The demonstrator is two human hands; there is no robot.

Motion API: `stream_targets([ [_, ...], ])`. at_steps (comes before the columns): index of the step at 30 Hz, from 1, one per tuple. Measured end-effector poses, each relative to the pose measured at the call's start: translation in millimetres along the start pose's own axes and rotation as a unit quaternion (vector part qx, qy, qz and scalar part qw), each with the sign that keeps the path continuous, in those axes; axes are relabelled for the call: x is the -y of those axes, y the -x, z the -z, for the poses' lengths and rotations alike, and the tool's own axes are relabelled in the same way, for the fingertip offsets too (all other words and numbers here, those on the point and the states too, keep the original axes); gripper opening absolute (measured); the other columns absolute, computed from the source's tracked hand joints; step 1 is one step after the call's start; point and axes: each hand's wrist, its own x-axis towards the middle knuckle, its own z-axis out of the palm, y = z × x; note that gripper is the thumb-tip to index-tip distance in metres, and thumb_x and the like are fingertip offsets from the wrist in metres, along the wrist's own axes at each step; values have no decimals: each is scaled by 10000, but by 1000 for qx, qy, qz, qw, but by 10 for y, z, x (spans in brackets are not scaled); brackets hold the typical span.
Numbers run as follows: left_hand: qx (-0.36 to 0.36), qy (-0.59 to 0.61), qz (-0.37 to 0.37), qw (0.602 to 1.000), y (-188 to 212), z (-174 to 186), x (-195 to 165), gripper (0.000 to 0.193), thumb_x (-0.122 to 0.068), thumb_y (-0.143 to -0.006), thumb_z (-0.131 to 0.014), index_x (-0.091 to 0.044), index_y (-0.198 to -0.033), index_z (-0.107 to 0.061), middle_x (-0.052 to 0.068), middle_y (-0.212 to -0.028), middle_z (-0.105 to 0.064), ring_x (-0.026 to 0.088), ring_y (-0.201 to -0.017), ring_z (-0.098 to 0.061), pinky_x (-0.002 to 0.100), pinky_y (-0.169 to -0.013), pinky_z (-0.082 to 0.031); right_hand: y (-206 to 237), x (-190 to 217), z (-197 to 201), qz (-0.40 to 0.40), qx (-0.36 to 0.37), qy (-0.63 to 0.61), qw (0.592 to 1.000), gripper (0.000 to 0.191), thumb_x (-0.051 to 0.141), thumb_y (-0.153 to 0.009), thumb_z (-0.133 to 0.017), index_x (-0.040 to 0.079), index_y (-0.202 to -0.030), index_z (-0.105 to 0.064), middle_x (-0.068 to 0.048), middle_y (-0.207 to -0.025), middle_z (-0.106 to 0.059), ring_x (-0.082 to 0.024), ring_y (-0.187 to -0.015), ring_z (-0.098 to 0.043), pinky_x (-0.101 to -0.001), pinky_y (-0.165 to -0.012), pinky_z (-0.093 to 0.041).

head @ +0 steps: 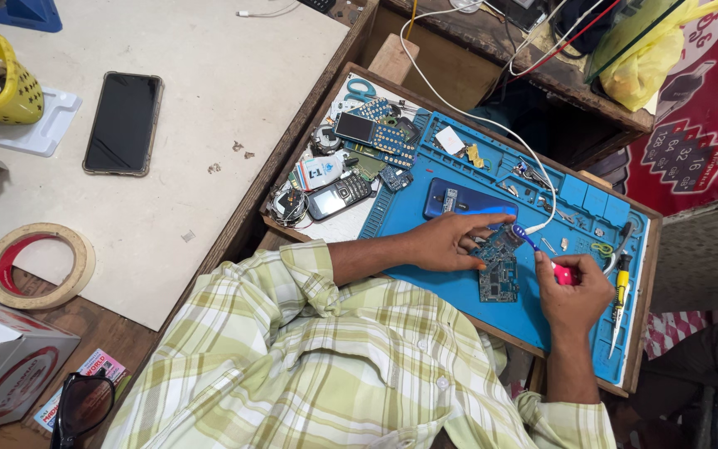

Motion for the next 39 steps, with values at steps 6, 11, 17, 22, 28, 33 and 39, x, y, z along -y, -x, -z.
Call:
stream_targets([
  [6, -27, -13, 22, 999, 36, 23, -75, 967, -24, -846, -782, -257, -1618, -248, 283, -1502, -519, 143, -1004, -721, 296, -886, -644, 51, 85, -29, 29, 31, 0, 999, 273, 226, -863, -898, 25, -896, -716, -70, -783, -684, -138, -691, -636, -273, -641, -492],
  [11, -37, -34, 0, 999, 36, 22, -105, 969, -50, -850, -816, -264, -1623, -272, 310, -1465, -541, 66, -953, -697, 258, -801, -624, 74, 153, -24, 59, 52, 13, 997, 287, 219, -811, -914, 21, -870, -715, -85, -772, -679, -156, -672, -630, -286, -635, -484],
  [17, -45, -80, -23, 996, 35, 22, -46, 902, -92, -845, -821, -255, -1606, -365, 241, -1359, -695, 0, -625, -426, 202, -616, -518, 29, 42, 10, 20, 2, -11, 1000, 276, 229, -902, -896, 20, -924, -717, -79, -796, -696, -141, -714, -659, -270, -657, -506],
  [22, -54, -79, -21, 995, 30, 27, -35, 899, -95, -844, -824, -242, -1601, -362, 227, -1347, -691, -8, -615, -426, 203, -606, -515, 23, 38, -12, 28, 6, 1, 1000, 272, 235, -897, -894, 27, -921, -719, -72, -809, -706, -127, -722, -667, -266, -653, -514],
  [28, -42, -24, -43, 998, 41, 36, -58, 1007, -19, -837, -822, -245, -1642, -262, 290, -1485, -535, 21, -1022, -657, 261, -861, -625, 60, 175, -24, 66, 50, 16, 996, 280, 228, -800, -910, 34, -874, -722, -81, -778, -695, -150, -670, -649, -293, -624, -497],
  [33, -29, -33, -10, 999, 36, 33, -55, 1000, -18, -836, -818, -257, -1632, -263, 274, -1477, -561, 33, -870, -648, 260, -848, -634, 52, 140, -5, 46, 31, 6, 998, 282, 229, -825, -905, 31, -893, -716, -80, -791, -699, -149, -697, -660, -283, -640, -509],
  [39, 14, -35, -12, 999, 26, 18, -45, 989, -4, -824, -798, -251, -1627, -276, 216, -1454, -639, 19, -721, -518, 239, -697, -567, 18, -12, 7, 18, -7, 10, 1000, 267, 230, -898, -899, 31, -912, -721, -76, -809, -707, -145, -718, -668, -271, -658, -518],
])
